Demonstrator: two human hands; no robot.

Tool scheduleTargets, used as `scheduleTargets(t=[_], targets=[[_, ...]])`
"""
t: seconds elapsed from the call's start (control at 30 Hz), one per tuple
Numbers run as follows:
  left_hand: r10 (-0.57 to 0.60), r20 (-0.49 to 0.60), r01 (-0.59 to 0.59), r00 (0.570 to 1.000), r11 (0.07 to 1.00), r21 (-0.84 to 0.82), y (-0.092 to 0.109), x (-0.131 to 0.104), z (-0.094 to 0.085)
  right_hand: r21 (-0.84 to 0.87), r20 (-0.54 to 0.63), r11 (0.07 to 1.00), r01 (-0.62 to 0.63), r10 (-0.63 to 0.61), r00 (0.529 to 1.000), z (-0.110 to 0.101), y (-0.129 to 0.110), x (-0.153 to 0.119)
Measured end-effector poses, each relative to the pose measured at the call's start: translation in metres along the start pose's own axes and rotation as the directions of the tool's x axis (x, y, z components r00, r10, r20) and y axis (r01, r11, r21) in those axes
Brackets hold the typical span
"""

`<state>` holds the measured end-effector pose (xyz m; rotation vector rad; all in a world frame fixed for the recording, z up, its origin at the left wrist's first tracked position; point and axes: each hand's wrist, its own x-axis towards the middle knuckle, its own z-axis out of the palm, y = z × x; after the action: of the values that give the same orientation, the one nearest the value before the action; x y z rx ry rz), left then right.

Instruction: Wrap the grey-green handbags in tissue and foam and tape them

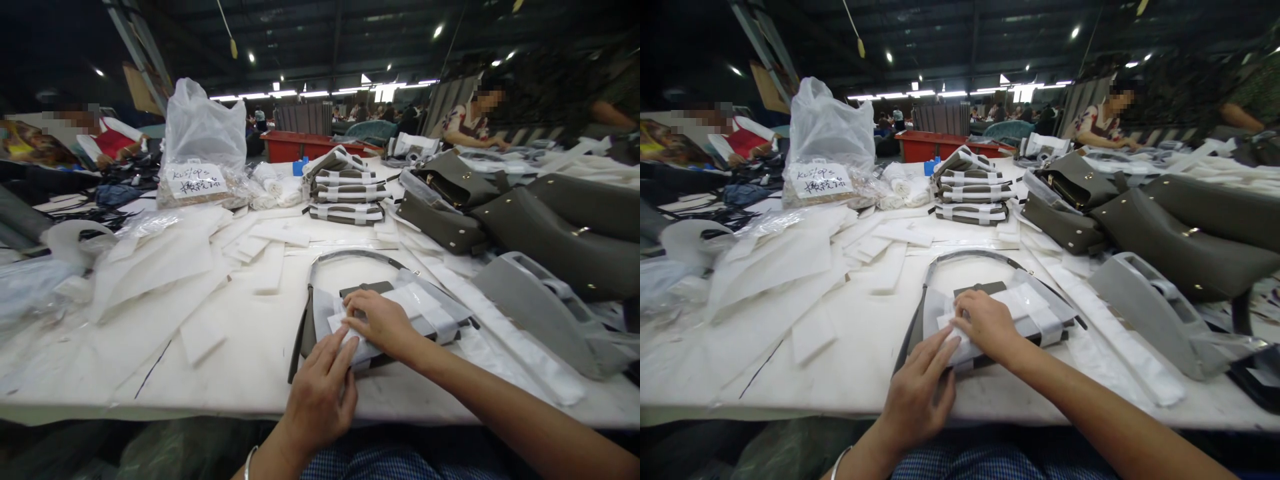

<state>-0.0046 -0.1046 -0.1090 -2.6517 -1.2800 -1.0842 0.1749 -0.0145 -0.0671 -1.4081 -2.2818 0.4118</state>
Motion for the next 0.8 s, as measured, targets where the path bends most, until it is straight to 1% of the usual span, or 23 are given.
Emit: scheduleTargets(t=[0.07, 0.17, 0.23, 0.3, 0.33, 0.37, 0.4, 0.43, 0.47, 0.5, 0.53, 0.57, 0.6, 0.63, 0.67, 0.73, 0.8], targets=[[0.0, 0.032, -0.002, 0.999, 0.998, 0.066, 0.004, 0.001, 0.002, -0.009, -0.001, 1.0, -0.005, 0.005, 1.0, 0.0, -0.004, 0.003], [0.002, -0.007, 0.0, 1.0, 0.984, 0.179, 0.007, 0.0, 0.008, -0.007, -0.014, 1.0, -0.018, 0.018, 1.0, -0.003, -0.009, 0.003], [0.029, -0.041, -0.019, 0.999, 0.971, 0.237, 0.005, -0.001, 0.011, 0.048, -0.001, 0.999, 0.015, -0.015, 1.0, -0.014, -0.006, -0.003], [0.072, -0.062, -0.052, 0.995, 0.96, 0.274, 0.001, -0.001, 0.013, 0.204, -0.01, 0.975, 0.088, -0.088, 0.996, -0.035, 0.005, -0.017], [0.096, -0.072, -0.072, 0.993, 0.956, 0.284, -0.001, -0.001, 0.013, 0.274, -0.046, 0.955, 0.111, -0.102, 0.994, -0.05, 0.016, -0.028], [0.119, -0.084, -0.09, 0.989, 0.953, 0.29, -0.004, -0.001, 0.014, 0.313, -0.104, 0.944, 0.108, -0.079, 0.991, -0.068, 0.028, -0.04], [0.139, -0.095, -0.106, 0.986, 0.95, 0.295, -0.006, 0.0, 0.014, 0.303, -0.179, 0.95, 0.068, -0.013, 0.984, -0.088, 0.044, -0.055], [0.156, -0.108, -0.118, 0.982, 0.947, 0.298, -0.007, 0.0, 0.014, 0.246, -0.259, 0.969, -0.035, 0.101, 0.961, -0.11, 0.061, -0.071], [0.17, -0.117, -0.128, 0.979, 0.945, 0.301, -0.009, 0.0, 0.015, 0.18, -0.352, 0.968, -0.178, 0.232, 0.907, -0.132, 0.081, -0.087], [0.182, -0.125, -0.137, 0.975, 0.942, 0.305, -0.01, 0.0, 0.015, 0.115, -0.433, 0.935, -0.335, 0.351, 0.83, -0.154, 0.101, -0.103], [0.192, -0.133, -0.143, 0.972, 0.939, 0.311, -0.01, 0.0, 0.016, 0.083, -0.496, 0.863, -0.499, 0.47, 0.73, -0.174, 0.121, -0.118], [0.202, -0.14, -0.149, 0.969, 0.936, 0.318, -0.011, 0.0, 0.016, 0.07, -0.501, 0.775, -0.628, 0.572, 0.65, -0.19, 0.14, -0.131], [0.212, -0.143, -0.157, 0.967, 0.933, 0.324, -0.011, 0.0, 0.017, 0.075, -0.498, 0.732, -0.678, 0.616, 0.61, -0.204, 0.156, -0.142], [0.224, -0.149, -0.165, 0.963, 0.93, 0.329, -0.012, 0.001, 0.017, 0.086, -0.47, 0.698, -0.711, 0.657, 0.589, -0.213, 0.169, -0.152], [0.236, -0.151, -0.175, 0.96, 0.927, 0.332, -0.012, 0.001, 0.018, 0.103, -0.431, 0.681, -0.725, 0.687, 0.585, -0.22, 0.179, -0.159], [0.254, -0.156, -0.19, 0.955, 0.922, 0.336, -0.013, 0.002, 0.018, 0.147, -0.369, 0.677, -0.721, 0.714, 0.595, -0.224, 0.192, -0.167], [0.263, -0.155, -0.198, 0.952, 0.919, 0.34, -0.014, 0.003, 0.018, 0.188, -0.395, 0.693, -0.696, 0.702, 0.592, -0.222, 0.197, -0.167]])
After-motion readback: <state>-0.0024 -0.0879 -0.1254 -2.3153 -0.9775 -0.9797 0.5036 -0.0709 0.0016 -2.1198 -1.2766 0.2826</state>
